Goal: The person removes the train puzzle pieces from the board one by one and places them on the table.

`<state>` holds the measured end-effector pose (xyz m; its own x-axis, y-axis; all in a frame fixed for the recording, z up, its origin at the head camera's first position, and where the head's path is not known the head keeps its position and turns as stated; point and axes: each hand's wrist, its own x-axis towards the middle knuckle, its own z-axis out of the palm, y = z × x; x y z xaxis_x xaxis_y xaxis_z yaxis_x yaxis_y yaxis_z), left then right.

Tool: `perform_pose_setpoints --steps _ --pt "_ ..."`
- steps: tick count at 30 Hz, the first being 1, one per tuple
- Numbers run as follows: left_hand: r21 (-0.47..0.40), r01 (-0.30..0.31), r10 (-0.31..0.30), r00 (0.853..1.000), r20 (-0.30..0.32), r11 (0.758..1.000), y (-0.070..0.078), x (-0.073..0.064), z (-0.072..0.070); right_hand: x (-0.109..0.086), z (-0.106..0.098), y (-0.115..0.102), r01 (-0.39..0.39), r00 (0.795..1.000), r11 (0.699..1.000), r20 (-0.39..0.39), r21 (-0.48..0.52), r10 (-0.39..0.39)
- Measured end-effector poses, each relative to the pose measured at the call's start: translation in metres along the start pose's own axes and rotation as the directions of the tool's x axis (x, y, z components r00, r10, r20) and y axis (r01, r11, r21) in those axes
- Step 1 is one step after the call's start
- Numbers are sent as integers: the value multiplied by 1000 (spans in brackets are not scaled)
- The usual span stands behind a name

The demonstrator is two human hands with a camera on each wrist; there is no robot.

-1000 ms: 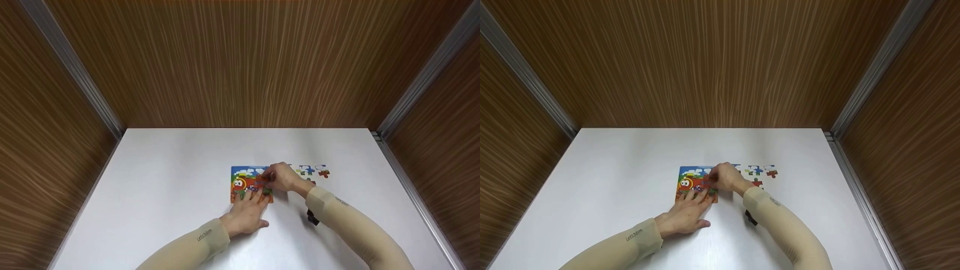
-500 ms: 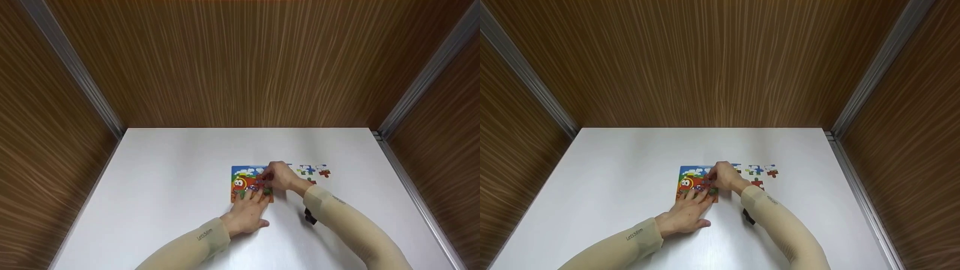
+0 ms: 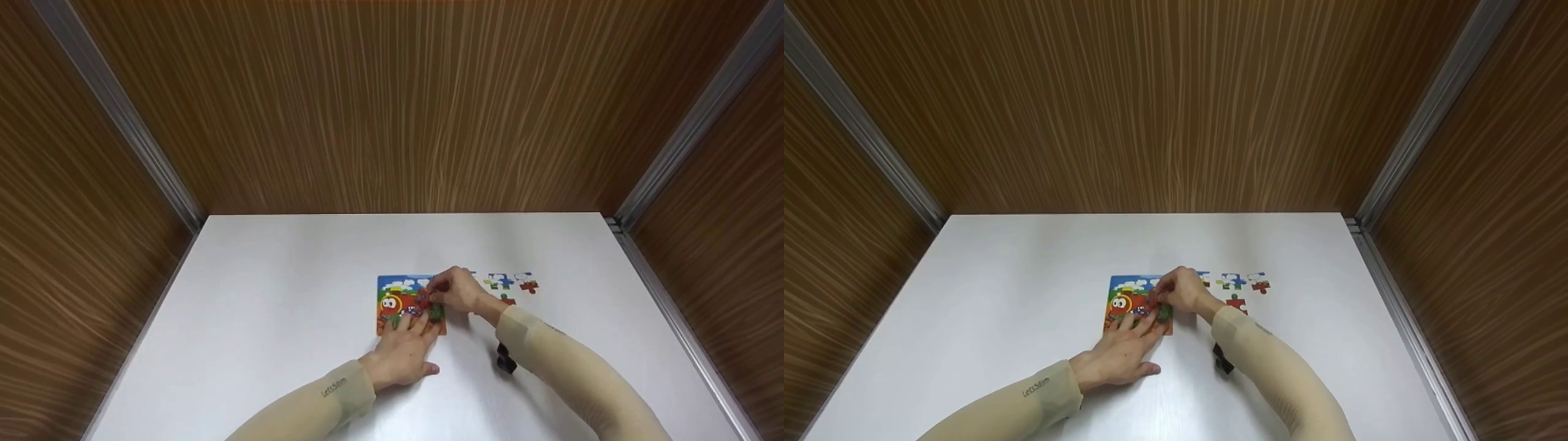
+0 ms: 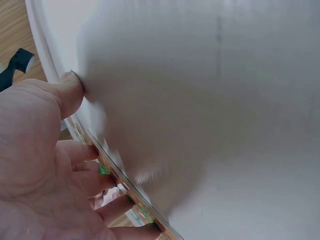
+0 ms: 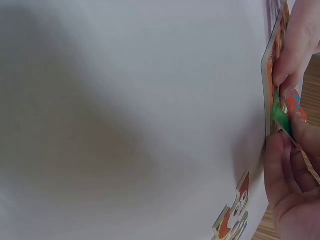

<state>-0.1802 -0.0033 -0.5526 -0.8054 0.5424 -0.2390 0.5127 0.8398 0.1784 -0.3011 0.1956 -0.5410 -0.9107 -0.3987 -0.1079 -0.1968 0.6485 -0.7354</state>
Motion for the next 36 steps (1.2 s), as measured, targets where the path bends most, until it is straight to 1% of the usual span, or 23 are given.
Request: perform_pose_setpoints --steps 4,6,8,11,13,17,26,31,36 --pt "2 -2 2 1000 -8 1000 2 1 0 1 -15 -6 -10 998 994 -53 113 16" --pt "-1 -2 2 1000 -5 1000 3 2 0 -1 -25 -11 -25 998 988 -55 155 34" --pt "-2 3 -3 1000 1 1000 3 2 0 -4 -36 -14 -26 998 986 -44 166 33" --pt "-9 16 -15 1000 14 1000 3 2 0 -10 -49 -13 -16 999 987 -48 160 24" --pt "-19 22 -22 1000 18 1000 3 2 -1 -15 -57 -8 -3 998 987 -59 161 13" --pt "-39 26 -25 1000 14 999 2 2 -1 -26 -73 4 -4 996 987 -86 164 18" --pt "-43 22 -21 1000 6 999 0 1 -2 -54 -103 30 -84 987 988 -128 126 100" --pt "-45 21 -21 1000 3 999 0 0 -2 -66 -115 45 -106 982 988 -142 110 121" --pt "-44 12 -12 1000 -3 999 -1 0 -2 -80 -123 60 -129 981 986 -131 103 142"
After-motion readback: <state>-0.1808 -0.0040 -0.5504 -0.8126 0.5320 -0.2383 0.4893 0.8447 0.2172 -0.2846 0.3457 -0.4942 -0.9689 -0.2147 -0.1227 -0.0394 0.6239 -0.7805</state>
